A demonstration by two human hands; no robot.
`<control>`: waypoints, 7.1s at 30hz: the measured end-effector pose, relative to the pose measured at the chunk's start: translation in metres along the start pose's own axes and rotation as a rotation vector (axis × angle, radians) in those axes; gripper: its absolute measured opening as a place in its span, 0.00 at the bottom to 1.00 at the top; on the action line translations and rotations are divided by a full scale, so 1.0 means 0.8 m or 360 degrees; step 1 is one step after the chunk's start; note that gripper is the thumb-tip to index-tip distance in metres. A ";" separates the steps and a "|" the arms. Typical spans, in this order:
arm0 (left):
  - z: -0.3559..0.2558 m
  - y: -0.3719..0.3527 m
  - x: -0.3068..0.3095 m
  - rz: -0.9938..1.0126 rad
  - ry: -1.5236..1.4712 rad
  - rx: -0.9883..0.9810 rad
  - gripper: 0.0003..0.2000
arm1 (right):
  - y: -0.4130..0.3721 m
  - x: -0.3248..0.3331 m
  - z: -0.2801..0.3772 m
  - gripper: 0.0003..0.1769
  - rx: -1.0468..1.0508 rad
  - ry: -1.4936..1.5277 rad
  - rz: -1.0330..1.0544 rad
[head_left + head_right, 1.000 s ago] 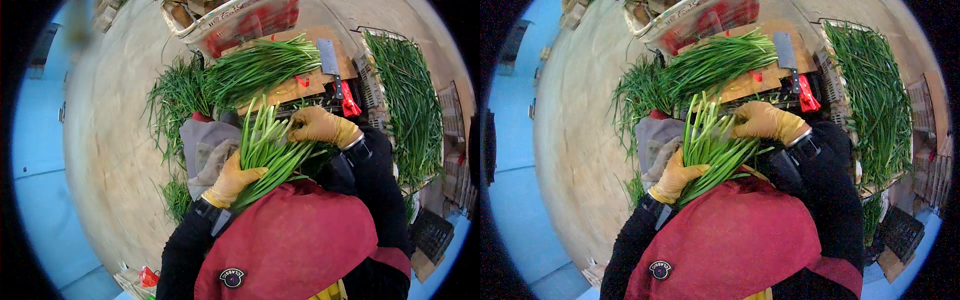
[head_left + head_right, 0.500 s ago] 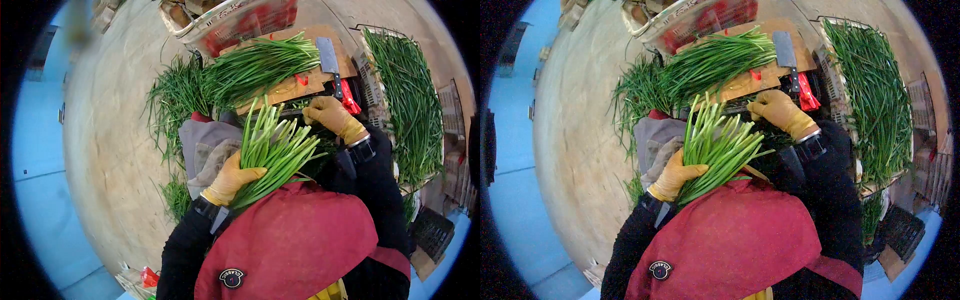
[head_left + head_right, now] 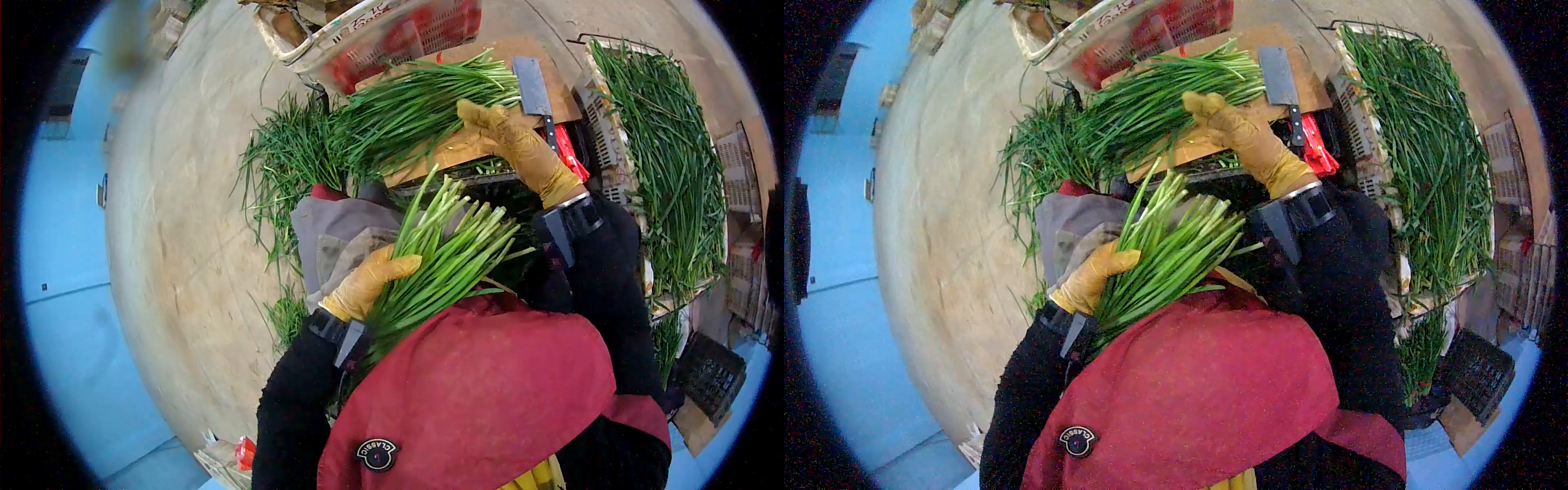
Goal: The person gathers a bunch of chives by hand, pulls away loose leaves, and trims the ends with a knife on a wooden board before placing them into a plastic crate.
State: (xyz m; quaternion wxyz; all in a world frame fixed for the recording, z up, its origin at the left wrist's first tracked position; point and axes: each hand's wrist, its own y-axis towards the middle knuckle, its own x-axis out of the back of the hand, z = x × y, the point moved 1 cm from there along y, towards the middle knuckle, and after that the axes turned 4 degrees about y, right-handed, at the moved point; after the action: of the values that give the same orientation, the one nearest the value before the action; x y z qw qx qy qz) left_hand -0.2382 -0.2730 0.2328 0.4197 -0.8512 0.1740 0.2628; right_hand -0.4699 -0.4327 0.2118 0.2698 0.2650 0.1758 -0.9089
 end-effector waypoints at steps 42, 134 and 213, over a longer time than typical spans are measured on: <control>0.016 0.007 -0.003 0.0070 -0.0067 -0.0234 0.29 | -0.153 -0.024 -0.073 0.14 -0.0320 -0.0537 0.0440; -0.159 -0.113 0.042 -0.0203 0.1350 -0.0956 0.50 | -0.008 -0.157 -0.005 0.32 0.0490 0.0967 0.0301; 0.095 -0.189 0.061 -0.0772 0.0185 0.0015 0.33 | 0.033 -0.102 -0.228 0.18 0.0681 -0.1306 0.0558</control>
State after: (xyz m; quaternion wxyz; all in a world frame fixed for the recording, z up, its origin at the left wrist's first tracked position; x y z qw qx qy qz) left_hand -0.1438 -0.1266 0.2590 0.4638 -0.8798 -0.0105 0.1041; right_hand -0.3256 -0.3367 0.1088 0.4051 -0.0398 -0.1827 -0.8950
